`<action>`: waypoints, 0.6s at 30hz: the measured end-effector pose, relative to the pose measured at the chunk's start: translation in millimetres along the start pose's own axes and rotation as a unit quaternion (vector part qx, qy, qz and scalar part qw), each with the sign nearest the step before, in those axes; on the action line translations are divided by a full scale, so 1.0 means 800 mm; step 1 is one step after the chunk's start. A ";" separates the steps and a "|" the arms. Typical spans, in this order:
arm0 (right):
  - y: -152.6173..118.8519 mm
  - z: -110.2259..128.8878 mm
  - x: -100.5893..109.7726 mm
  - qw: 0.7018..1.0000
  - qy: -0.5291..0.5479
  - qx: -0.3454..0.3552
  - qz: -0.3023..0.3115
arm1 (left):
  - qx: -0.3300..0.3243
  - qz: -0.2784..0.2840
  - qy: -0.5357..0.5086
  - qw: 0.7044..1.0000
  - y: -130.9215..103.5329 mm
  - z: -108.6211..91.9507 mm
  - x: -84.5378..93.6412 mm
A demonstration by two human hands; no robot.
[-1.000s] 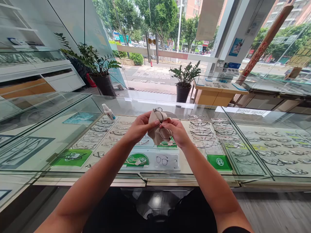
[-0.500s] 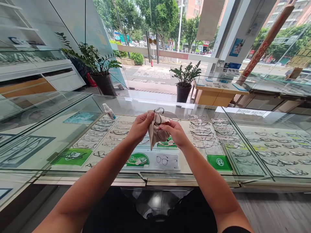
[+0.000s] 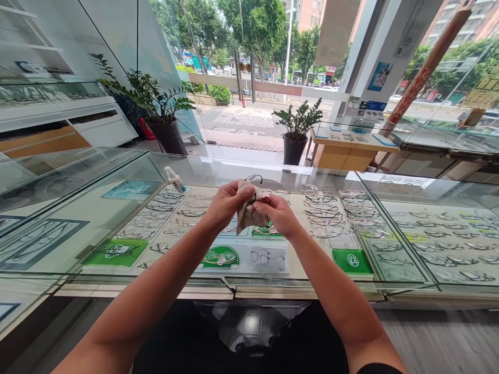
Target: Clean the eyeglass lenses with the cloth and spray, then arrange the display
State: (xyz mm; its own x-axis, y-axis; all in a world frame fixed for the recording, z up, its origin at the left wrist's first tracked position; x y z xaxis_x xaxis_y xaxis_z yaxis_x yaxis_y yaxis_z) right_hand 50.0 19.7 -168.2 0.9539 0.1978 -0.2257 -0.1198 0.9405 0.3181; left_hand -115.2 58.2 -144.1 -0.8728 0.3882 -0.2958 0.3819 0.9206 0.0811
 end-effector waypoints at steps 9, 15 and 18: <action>0.000 0.003 0.005 0.998 0.039 -0.016 -0.036 | 0.011 0.083 -0.026 0.996 -0.003 0.000 -0.002; -0.002 0.000 -0.002 1.000 0.019 -0.012 -0.011 | -0.059 0.012 0.042 0.997 -0.005 0.003 -0.003; -0.003 -0.002 -0.007 1.000 0.007 -0.015 0.004 | -0.097 -0.037 0.080 0.991 -0.006 0.005 -0.005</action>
Point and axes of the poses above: each hand's wrist, its own y-axis towards the middle knuckle, its own x-axis out of the back of the hand, z = x × y, the point moved 2 cm from there along y, towards the middle knuckle, and after that the axes turned 8 degrees about x, right-handed, at the moved point
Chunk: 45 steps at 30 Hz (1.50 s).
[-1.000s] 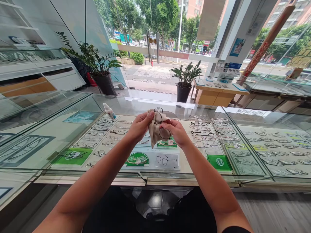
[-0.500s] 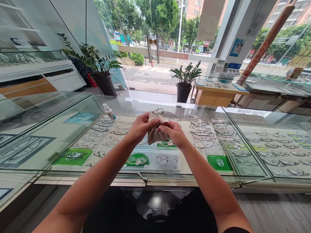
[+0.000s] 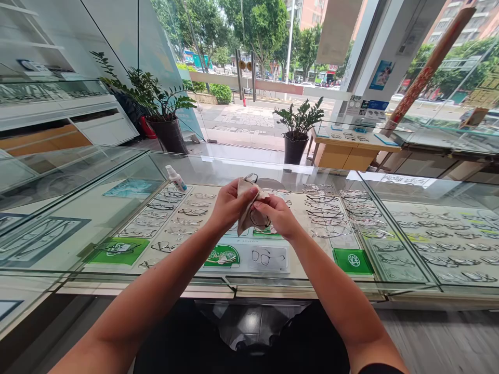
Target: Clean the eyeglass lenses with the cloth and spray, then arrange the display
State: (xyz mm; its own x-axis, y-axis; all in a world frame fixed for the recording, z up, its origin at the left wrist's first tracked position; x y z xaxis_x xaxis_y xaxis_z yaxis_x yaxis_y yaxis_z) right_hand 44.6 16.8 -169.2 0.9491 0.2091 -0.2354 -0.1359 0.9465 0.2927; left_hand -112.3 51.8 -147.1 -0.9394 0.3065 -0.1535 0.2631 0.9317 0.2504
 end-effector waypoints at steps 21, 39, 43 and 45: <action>-0.002 0.010 0.008 0.997 0.025 -0.019 -0.065 | 0.052 0.142 -0.052 0.987 0.007 -0.011 0.009; -0.002 0.012 0.008 0.998 0.002 -0.002 -0.064 | 0.028 0.196 -0.008 0.980 0.014 -0.016 0.024; -0.001 0.008 0.007 0.997 0.025 -0.008 -0.072 | 0.044 0.186 -0.030 0.981 0.009 -0.015 0.017; -0.002 0.005 0.003 0.998 0.024 -0.011 -0.063 | 0.040 0.151 -0.031 0.987 0.007 -0.012 0.012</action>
Point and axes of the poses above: each hand's wrist, its own y-axis towards the middle knuckle, its own x-axis out of the back of the hand, z = x × y, the point moved 2 cm from there along y, towards the middle knuckle, and after that the axes turned 8 degrees about x, right-handed, at the moved point
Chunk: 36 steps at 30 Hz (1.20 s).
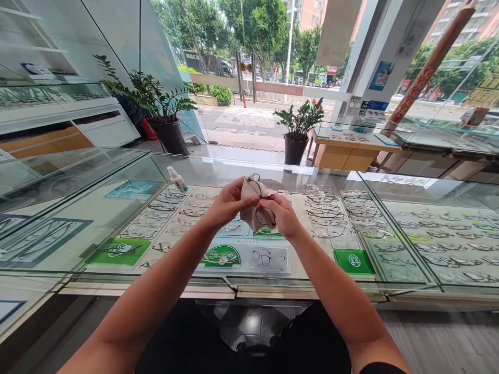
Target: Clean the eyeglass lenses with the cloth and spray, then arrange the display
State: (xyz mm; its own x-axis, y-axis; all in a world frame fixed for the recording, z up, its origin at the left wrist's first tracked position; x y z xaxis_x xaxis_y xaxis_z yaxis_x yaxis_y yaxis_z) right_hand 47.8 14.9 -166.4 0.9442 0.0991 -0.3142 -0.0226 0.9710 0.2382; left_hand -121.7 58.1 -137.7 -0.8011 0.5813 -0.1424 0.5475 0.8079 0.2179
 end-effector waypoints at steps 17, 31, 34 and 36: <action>0.000 0.005 0.000 1.000 0.018 0.002 -0.023 | 0.003 0.019 -0.005 1.000 0.002 0.002 0.001; -0.002 0.004 -0.002 0.999 -0.018 0.027 -0.003 | -0.053 -0.074 0.043 0.995 0.004 0.010 -0.002; -0.001 0.011 0.004 1.000 -0.006 0.021 -0.013 | -0.045 -0.019 0.004 0.999 0.005 0.008 -0.002; 0.000 0.011 0.006 1.000 0.005 0.017 -0.013 | -0.032 0.001 -0.013 0.999 0.004 0.007 -0.003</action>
Point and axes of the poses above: each hand's wrist, its own y-axis towards the middle knuckle, its own x-axis out of the back of the hand, z = x × y, the point moved 2 cm from there along y, towards the middle knuckle, and after that the axes turned 8 degrees about x, right-handed, at the moved point
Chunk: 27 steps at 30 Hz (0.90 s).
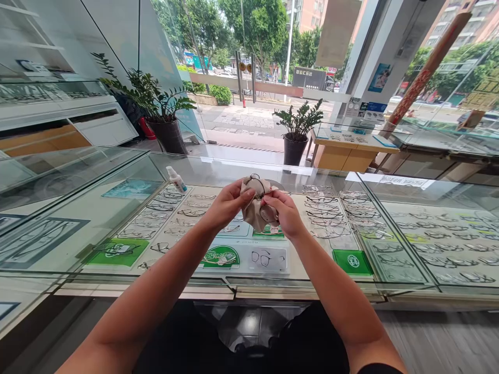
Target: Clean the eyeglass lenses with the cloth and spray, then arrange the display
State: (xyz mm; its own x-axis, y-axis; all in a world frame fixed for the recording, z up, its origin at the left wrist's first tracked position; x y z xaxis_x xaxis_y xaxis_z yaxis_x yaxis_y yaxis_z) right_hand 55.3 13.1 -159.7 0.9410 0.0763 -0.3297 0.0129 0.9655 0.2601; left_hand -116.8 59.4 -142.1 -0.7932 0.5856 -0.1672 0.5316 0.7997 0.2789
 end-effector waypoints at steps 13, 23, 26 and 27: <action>-0.005 -0.021 -0.009 0.996 -0.033 0.021 0.083 | -0.043 -0.173 0.075 0.981 -0.010 -0.004 -0.009; 0.004 0.001 0.003 0.993 -0.035 0.099 0.053 | -0.088 -0.256 0.020 0.962 0.001 0.011 0.017; 0.005 0.006 0.008 0.994 -0.029 0.096 0.042 | -0.108 -0.300 0.002 0.948 0.006 0.013 0.029; 0.005 0.007 0.009 0.994 -0.029 0.096 0.039 | -0.108 -0.312 -0.002 0.944 0.007 0.013 0.032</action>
State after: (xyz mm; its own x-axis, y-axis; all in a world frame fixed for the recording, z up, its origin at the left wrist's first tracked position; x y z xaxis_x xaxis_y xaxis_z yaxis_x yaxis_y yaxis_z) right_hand 64.5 16.4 -155.7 0.9594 0.1300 -0.2504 -0.0023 0.8911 0.4538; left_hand -130.9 80.2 -155.0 -0.9307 0.0111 -0.3655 -0.1112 0.9436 0.3119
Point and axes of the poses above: each hand's wrist, its own y-axis towards the middle knuckle, its own x-axis out of the back of the hand, z = x × y, the point moved 2 cm from there along y, towards the middle knuckle, and after that the axes turned 8 degrees about x, right-handed, at the moved point
